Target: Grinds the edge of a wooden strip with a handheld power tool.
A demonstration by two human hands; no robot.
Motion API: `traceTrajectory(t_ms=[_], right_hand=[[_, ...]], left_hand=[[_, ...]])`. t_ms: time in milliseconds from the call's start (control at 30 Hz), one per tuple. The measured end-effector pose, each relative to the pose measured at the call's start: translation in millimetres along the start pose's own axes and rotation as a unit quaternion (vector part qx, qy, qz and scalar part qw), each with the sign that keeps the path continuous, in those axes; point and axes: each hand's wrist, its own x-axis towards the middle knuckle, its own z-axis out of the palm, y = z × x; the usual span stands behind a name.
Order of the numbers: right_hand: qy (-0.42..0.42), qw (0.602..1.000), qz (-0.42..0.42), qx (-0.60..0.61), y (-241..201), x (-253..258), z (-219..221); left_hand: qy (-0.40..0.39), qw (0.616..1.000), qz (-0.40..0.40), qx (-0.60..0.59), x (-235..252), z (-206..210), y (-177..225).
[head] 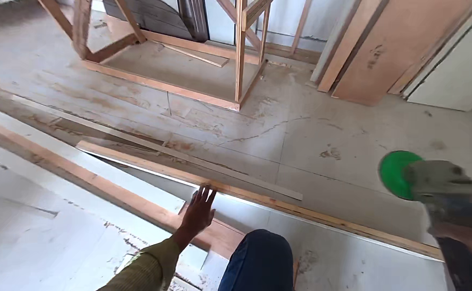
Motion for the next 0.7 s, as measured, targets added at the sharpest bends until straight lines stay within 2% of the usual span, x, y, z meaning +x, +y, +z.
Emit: traceTrajectory(t_ms=[100,200,267,367,467,700], right_hand=[[-0.024,0.998,-0.001,-0.055,-3,15,41],[-0.036,0.999,0.021,-0.024,-12,3,96],[-0.048,0.998,0.021,-0.035,-4,-6,130],[-0.077,0.995,0.023,-0.062,16,-19,167],[-0.099,0.992,0.02,-0.08,27,-31,191],[-0.103,0.99,0.036,-0.09,28,-41,210]], left_hand=[[0.086,0.996,0.026,-0.011,3,14,-14],[0.157,0.986,0.036,-0.034,28,1,-24],[0.159,0.987,0.026,-0.015,49,-9,-31],[0.17,0.983,0.068,0.018,70,-4,-44],[0.182,0.978,0.101,0.004,84,-2,-46],[0.159,0.974,0.159,-0.037,109,1,9]])
